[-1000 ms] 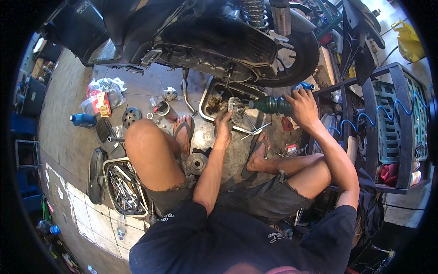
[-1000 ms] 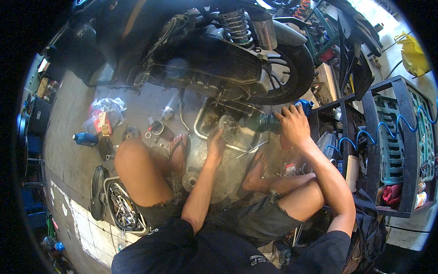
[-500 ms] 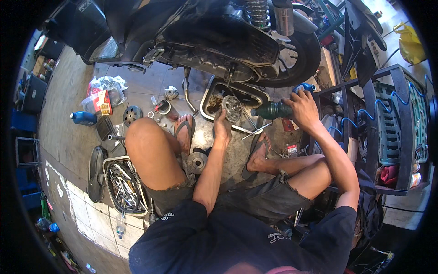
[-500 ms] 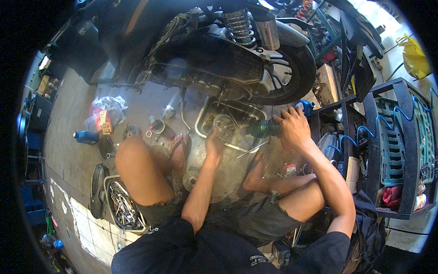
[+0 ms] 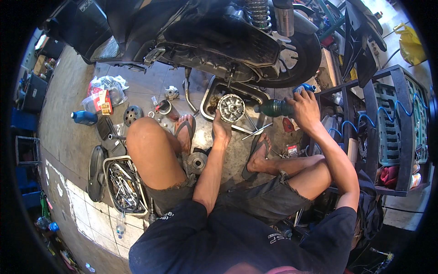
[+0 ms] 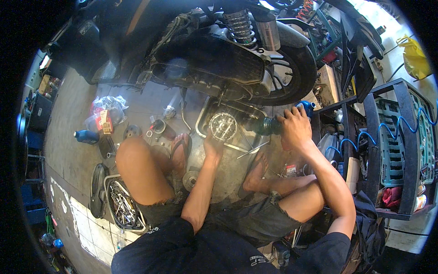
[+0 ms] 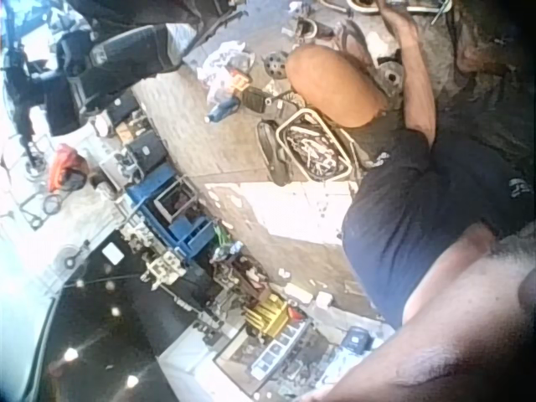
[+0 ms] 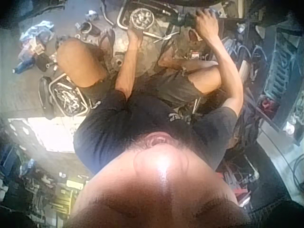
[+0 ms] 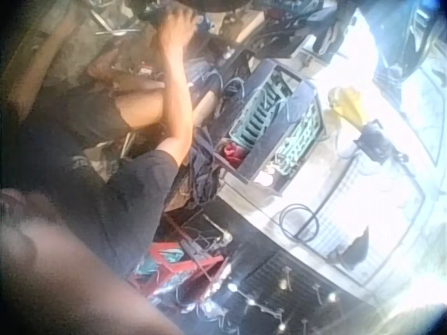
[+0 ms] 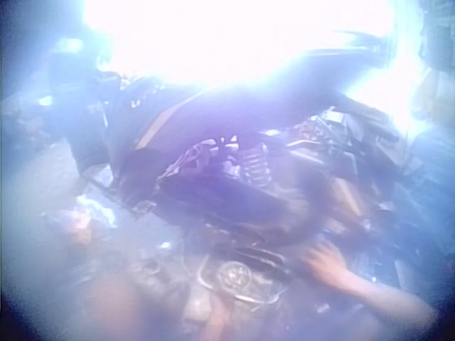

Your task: The person cleans and reassembles parts of a motorcycle transmission, using a brush and liquid to clean the components before fitting a metal plate back onto the assembly.

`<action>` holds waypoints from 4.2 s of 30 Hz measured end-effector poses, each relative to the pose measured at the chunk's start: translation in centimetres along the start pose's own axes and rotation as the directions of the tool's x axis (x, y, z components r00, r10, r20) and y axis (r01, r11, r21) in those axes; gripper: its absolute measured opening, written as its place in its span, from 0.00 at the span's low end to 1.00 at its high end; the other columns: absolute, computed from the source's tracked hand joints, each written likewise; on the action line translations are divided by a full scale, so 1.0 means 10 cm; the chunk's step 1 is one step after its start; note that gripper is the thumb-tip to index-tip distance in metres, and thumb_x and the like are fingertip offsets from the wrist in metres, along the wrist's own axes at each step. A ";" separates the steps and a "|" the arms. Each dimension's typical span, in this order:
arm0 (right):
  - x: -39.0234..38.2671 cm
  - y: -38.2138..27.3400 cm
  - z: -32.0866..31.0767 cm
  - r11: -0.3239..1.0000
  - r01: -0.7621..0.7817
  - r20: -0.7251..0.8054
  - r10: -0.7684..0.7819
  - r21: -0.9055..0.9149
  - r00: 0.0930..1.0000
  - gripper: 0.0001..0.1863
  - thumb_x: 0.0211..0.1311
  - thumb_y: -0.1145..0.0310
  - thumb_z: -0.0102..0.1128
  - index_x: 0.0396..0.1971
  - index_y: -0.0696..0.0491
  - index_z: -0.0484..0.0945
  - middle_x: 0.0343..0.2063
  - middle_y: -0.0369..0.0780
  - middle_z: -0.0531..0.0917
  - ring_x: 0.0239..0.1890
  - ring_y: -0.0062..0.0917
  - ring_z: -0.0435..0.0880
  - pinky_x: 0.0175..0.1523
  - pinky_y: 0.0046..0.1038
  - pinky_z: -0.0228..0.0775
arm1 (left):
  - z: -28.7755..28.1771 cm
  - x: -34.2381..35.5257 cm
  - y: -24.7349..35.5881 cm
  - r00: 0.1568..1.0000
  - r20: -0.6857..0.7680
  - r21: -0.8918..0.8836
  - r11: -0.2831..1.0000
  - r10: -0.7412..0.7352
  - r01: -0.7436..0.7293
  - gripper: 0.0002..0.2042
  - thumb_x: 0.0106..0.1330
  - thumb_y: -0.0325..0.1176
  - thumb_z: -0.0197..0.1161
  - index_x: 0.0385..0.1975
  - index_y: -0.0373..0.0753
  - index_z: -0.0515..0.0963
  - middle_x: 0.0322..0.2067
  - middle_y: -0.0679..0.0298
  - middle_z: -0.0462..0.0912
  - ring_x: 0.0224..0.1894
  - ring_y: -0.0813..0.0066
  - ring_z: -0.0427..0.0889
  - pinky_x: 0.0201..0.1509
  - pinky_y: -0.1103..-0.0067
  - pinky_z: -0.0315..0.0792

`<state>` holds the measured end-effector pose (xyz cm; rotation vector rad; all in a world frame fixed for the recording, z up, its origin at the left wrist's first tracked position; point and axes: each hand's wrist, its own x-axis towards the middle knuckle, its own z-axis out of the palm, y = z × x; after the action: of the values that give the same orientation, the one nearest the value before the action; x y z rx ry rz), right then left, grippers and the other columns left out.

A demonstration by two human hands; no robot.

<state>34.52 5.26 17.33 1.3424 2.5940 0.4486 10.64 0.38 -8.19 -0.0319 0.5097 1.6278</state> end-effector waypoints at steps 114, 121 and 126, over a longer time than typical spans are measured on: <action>-0.06 -0.05 0.04 0.999 0.035 0.020 -0.035 0.012 0.999 0.37 0.32 0.65 0.75 0.54 0.43 0.84 0.48 0.37 0.80 0.59 0.34 0.74 0.71 0.45 0.58 | 0.31 -0.05 0.08 0.984 -0.125 -0.026 0.991 -0.130 0.128 0.28 0.80 0.55 0.35 0.67 0.43 0.67 0.63 0.57 0.74 0.67 0.57 0.71 0.71 0.55 0.63; -0.03 -0.03 -0.02 1.000 0.000 0.000 0.000 0.002 1.000 0.31 0.39 0.65 0.72 0.52 0.42 0.84 0.47 0.36 0.81 0.58 0.33 0.75 0.69 0.42 0.60 | 0.23 -0.01 0.09 0.989 -0.056 0.025 0.990 -0.139 0.141 0.31 0.80 0.58 0.33 0.62 0.42 0.73 0.57 0.60 0.81 0.60 0.62 0.79 0.66 0.59 0.72; -0.06 0.02 -0.02 0.997 -0.024 -0.087 0.017 -0.079 0.996 0.22 0.54 0.68 0.61 0.51 0.41 0.85 0.45 0.35 0.81 0.56 0.31 0.76 0.65 0.40 0.63 | 0.22 -0.01 0.04 0.991 -0.040 0.078 0.989 -0.126 0.129 0.28 0.78 0.56 0.45 0.58 0.37 0.76 0.54 0.59 0.83 0.55 0.66 0.82 0.62 0.67 0.76</action>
<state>34.92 4.88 17.59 1.3526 2.6023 0.6209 10.92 0.98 -6.04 -0.0325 0.5885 1.4823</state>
